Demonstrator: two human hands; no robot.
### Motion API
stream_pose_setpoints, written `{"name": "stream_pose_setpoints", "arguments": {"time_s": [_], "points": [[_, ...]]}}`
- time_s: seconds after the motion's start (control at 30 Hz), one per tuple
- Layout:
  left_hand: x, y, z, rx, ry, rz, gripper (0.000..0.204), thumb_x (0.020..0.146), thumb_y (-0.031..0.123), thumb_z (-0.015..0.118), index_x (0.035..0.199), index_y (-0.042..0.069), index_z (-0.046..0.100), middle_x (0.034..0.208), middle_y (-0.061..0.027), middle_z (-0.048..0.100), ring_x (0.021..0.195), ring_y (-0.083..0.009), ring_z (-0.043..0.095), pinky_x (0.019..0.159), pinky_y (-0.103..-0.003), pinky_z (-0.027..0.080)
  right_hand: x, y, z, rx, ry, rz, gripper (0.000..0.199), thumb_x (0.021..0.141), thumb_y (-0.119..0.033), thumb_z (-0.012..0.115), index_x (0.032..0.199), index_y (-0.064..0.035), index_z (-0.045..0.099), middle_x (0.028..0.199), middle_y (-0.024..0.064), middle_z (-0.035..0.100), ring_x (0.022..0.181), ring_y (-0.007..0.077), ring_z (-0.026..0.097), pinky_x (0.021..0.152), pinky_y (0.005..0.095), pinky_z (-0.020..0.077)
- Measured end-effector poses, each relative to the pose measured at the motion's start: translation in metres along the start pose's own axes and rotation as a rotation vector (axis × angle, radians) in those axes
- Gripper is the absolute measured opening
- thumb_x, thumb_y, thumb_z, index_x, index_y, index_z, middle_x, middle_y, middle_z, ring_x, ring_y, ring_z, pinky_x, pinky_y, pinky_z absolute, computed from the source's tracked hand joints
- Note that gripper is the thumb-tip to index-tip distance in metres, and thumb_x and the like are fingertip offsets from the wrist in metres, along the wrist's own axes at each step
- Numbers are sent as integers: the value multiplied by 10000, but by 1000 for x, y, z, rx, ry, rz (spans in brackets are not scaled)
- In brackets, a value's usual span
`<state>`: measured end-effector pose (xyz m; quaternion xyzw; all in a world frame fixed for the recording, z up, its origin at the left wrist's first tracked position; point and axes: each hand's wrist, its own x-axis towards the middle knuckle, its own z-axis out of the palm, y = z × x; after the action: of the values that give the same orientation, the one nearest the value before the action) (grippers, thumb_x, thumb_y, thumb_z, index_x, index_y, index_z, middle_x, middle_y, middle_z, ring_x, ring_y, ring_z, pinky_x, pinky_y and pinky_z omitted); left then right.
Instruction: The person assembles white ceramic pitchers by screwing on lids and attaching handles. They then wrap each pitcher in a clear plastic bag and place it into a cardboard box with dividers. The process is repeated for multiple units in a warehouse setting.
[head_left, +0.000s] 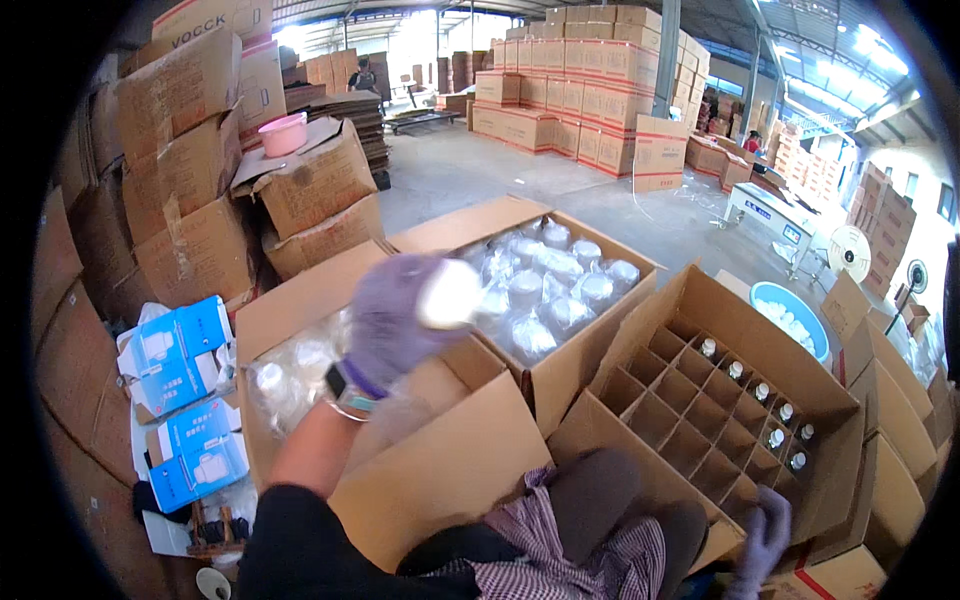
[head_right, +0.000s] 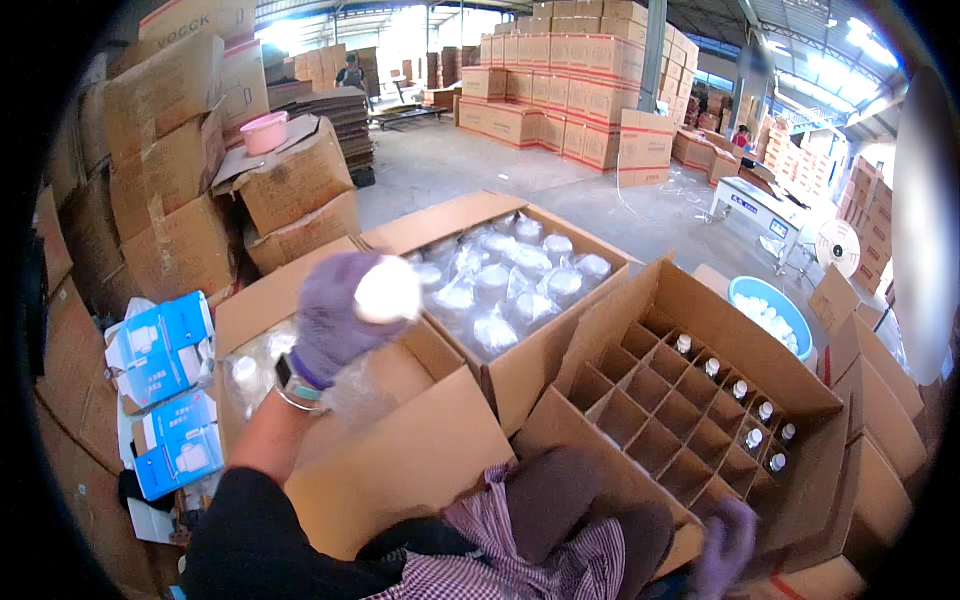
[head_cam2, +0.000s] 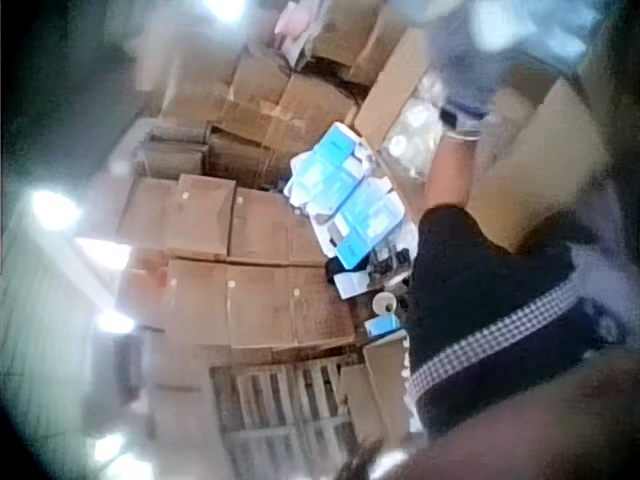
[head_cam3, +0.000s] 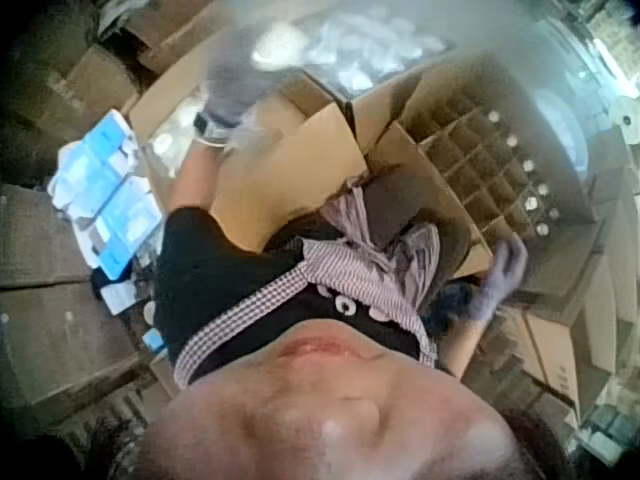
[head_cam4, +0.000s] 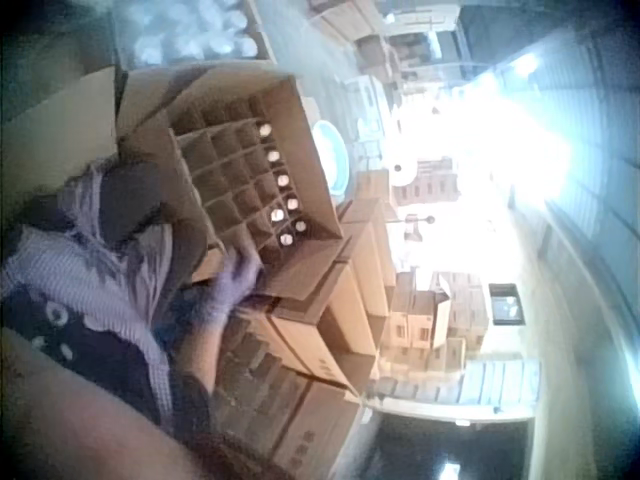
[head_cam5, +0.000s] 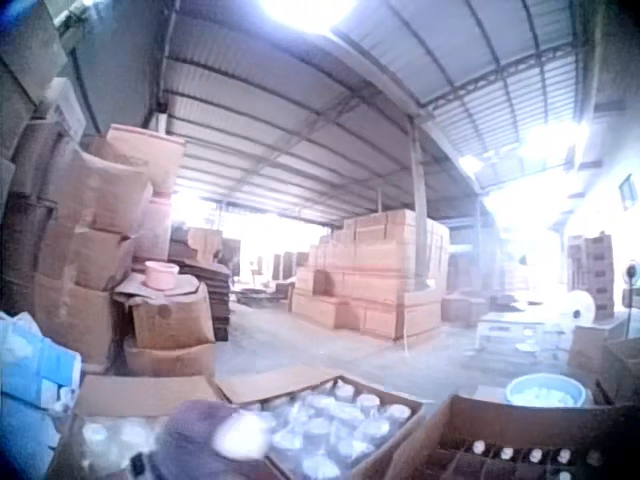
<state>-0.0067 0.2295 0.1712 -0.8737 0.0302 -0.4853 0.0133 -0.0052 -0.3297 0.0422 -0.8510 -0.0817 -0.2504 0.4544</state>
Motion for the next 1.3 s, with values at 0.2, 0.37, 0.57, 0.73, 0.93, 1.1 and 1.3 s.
{"name": "stream_pose_setpoints", "arguments": {"time_s": [0.2,0.37,0.57,0.73,0.93,1.1,1.3], "points": [[13,197,5,-240,-276,802,407,791,305,733,1163,154,664,1060,-55,637,1011,-231,610,752,-390,509,-10,-123,115,1246,-550,516,981,860,-594,711,1598,-178,217,1581,142,320,1350,307,477,1081,457,440],[12,267,15,-173,-504,1153,280,846,229,702,1097,106,689,1090,-53,621,1050,-228,589,846,-365,502,-28,-70,113,1351,-490,436,959,895,-676,623,1602,-173,213,1587,95,323,1452,276,358,1186,458,308],[-14,319,47,-258,-466,1069,281,878,237,680,1092,55,676,1107,-93,613,1060,-243,597,876,-389,492,-38,-50,82,1361,-362,374,914,899,-638,640,1568,-122,292,1572,100,386,1442,288,393,1186,478,331],[-20,335,61,-256,-456,1150,322,899,265,664,1144,57,648,1120,-96,609,1072,-241,597,892,-395,483,-48,-32,76,1402,-335,383,908,906,-614,644,1576,-125,274,1583,92,373,1456,276,372,1200,478,307],[-13,336,38,-290,-594,1118,386,897,270,665,1218,67,597,1146,-101,604,1070,-246,600,887,-402,491,-51,-38,76,1420,-344,382,903,901,-622,642,1580,-150,279,1595,83,357,1465,274,358,1212,479,280],[-16,336,39,-279,-594,1124,459,896,277,664,1292,79,545,1162,-104,600,1063,-254,604,878,-412,502,-53,-37,76,1385,-370,413,953,875,-680,632,1589,-167,263,1600,88,348,1481,286,327,1218,487,260],[-20,340,38,-274,-606,1140,553,894,285,663,1380,92,483,1182,-107,596,1055,-264,610,866,-423,515,-55,-39,72,1339,-363,435,1010,855,-741,600,1595,-158,236,1615,101,307,1482,299,316,1220,497,254]]}}
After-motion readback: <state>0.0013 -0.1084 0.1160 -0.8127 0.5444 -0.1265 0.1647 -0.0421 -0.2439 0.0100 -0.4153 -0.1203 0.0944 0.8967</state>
